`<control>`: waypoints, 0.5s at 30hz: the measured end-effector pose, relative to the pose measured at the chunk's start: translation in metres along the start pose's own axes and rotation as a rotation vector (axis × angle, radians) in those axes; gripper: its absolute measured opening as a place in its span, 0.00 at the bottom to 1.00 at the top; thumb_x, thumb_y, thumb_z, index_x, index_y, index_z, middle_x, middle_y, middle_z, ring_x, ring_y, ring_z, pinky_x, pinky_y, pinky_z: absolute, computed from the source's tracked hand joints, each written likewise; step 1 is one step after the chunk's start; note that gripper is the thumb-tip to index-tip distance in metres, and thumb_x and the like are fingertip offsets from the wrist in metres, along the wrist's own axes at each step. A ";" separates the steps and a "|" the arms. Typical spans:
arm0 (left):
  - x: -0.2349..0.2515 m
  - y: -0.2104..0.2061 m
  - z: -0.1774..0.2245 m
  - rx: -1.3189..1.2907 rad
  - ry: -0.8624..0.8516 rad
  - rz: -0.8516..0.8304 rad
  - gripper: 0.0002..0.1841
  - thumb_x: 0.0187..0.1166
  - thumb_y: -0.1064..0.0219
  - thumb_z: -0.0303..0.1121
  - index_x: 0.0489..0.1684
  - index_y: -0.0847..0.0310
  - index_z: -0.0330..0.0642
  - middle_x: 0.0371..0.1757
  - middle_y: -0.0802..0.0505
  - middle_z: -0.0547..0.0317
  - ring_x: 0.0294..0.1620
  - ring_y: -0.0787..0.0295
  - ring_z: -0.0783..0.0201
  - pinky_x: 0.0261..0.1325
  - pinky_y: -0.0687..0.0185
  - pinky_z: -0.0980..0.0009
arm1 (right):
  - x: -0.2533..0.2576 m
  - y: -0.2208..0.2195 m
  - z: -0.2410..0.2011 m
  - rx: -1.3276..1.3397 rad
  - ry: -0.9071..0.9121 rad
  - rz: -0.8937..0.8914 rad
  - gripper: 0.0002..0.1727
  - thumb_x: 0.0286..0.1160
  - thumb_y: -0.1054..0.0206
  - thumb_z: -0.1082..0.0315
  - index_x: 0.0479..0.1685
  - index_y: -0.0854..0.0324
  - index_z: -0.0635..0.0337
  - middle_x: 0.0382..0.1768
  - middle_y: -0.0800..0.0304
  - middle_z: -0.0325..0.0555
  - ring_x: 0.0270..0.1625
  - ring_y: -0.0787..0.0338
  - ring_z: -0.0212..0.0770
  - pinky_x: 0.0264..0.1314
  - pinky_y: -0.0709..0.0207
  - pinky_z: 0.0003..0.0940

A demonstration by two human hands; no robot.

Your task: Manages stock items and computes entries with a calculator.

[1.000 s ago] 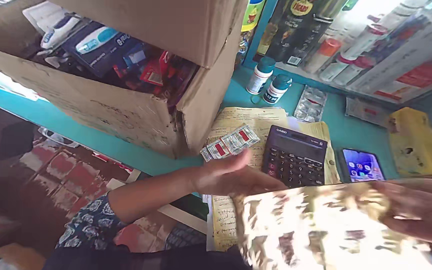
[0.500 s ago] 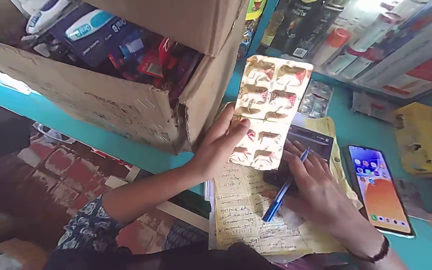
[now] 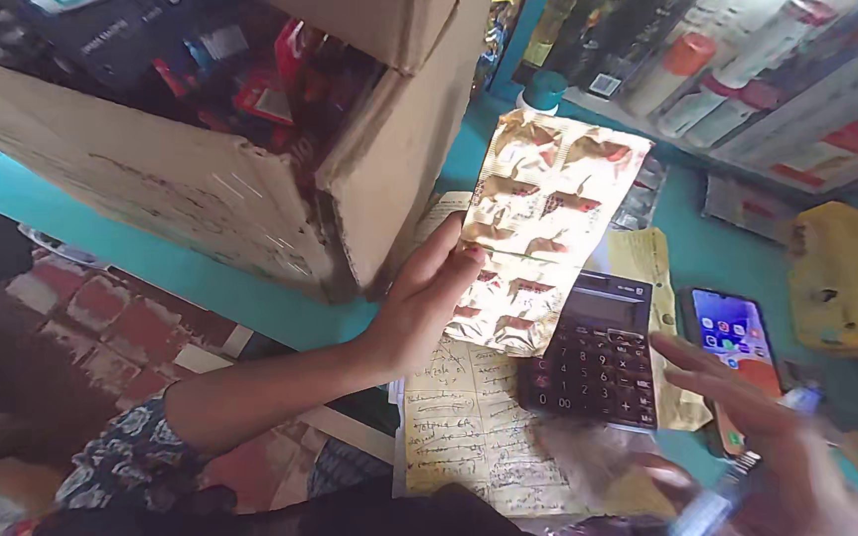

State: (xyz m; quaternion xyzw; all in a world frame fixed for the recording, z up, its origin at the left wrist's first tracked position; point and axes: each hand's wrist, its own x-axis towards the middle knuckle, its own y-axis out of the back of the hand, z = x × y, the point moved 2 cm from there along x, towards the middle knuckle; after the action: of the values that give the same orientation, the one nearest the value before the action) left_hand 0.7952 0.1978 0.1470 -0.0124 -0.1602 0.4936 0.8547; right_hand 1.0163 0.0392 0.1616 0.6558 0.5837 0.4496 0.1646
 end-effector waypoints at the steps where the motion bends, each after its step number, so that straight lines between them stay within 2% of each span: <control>1: -0.002 0.000 0.000 0.036 -0.010 -0.009 0.17 0.91 0.56 0.26 0.72 0.33 0.30 0.54 0.14 0.63 0.57 0.16 0.82 0.61 0.17 0.80 | -0.005 0.003 -0.001 0.052 -0.021 0.076 0.26 0.84 0.39 0.42 0.70 0.26 0.47 0.78 0.20 0.32 0.84 0.28 0.29 0.87 0.35 0.31; 3: -0.003 -0.001 -0.002 0.095 -0.036 -0.033 0.17 0.91 0.54 0.26 0.73 0.34 0.28 0.54 0.14 0.61 0.56 0.15 0.81 0.61 0.18 0.81 | -0.013 0.000 -0.002 0.098 -0.045 0.236 0.16 0.90 0.45 0.47 0.63 0.21 0.41 0.69 0.13 0.20 0.78 0.20 0.26 0.80 0.27 0.28; 4: -0.003 -0.002 -0.003 0.112 -0.043 -0.036 0.17 0.91 0.54 0.25 0.74 0.35 0.28 0.53 0.13 0.61 0.54 0.14 0.82 0.59 0.17 0.82 | -0.016 -0.004 -0.002 0.073 -0.053 0.300 0.14 0.92 0.49 0.48 0.57 0.21 0.41 0.65 0.11 0.18 0.75 0.17 0.25 0.78 0.25 0.26; 6: -0.003 -0.004 -0.006 0.125 -0.054 -0.028 0.17 0.90 0.52 0.24 0.73 0.34 0.28 0.52 0.13 0.61 0.52 0.14 0.82 0.56 0.16 0.83 | -0.023 -0.012 0.001 -0.028 -0.079 0.384 0.14 0.94 0.53 0.54 0.49 0.24 0.47 0.61 0.08 0.23 0.72 0.16 0.24 0.74 0.25 0.23; 9: -0.003 -0.006 -0.012 0.139 -0.087 0.002 0.17 0.89 0.51 0.23 0.72 0.34 0.25 0.56 0.12 0.59 0.55 0.14 0.82 0.58 0.17 0.84 | -0.028 -0.022 0.007 -0.162 -0.099 0.453 0.11 0.94 0.54 0.62 0.50 0.29 0.55 0.59 0.08 0.35 0.70 0.15 0.26 0.72 0.27 0.23; 12: -0.003 -0.006 -0.013 0.144 -0.099 0.002 0.17 0.89 0.51 0.23 0.72 0.35 0.25 0.57 0.13 0.59 0.57 0.14 0.81 0.61 0.17 0.83 | -0.030 -0.025 0.012 -0.172 -0.109 0.475 0.08 0.93 0.54 0.65 0.52 0.30 0.55 0.61 0.10 0.35 0.71 0.16 0.24 0.73 0.25 0.22; 14: -0.003 -0.006 -0.014 0.150 -0.128 -0.016 0.18 0.90 0.52 0.24 0.73 0.37 0.24 0.58 0.14 0.60 0.59 0.15 0.82 0.63 0.18 0.83 | -0.032 -0.027 0.014 -0.161 -0.115 0.468 0.10 0.92 0.51 0.63 0.56 0.31 0.60 0.63 0.10 0.43 0.71 0.16 0.27 0.71 0.26 0.23; 15: -0.004 -0.006 -0.014 0.149 -0.143 -0.025 0.19 0.90 0.53 0.25 0.76 0.40 0.23 0.59 0.14 0.60 0.60 0.16 0.81 0.64 0.18 0.82 | -0.032 -0.027 0.014 -0.147 -0.116 0.451 0.11 0.91 0.49 0.61 0.57 0.32 0.58 0.65 0.11 0.40 0.72 0.17 0.27 0.72 0.26 0.22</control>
State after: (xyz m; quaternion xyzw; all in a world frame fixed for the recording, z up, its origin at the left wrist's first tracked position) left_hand 0.8024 0.1931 0.1341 0.0885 -0.1841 0.4929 0.8458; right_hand 1.0133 0.0216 0.1208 0.7806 0.3776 0.4779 0.1407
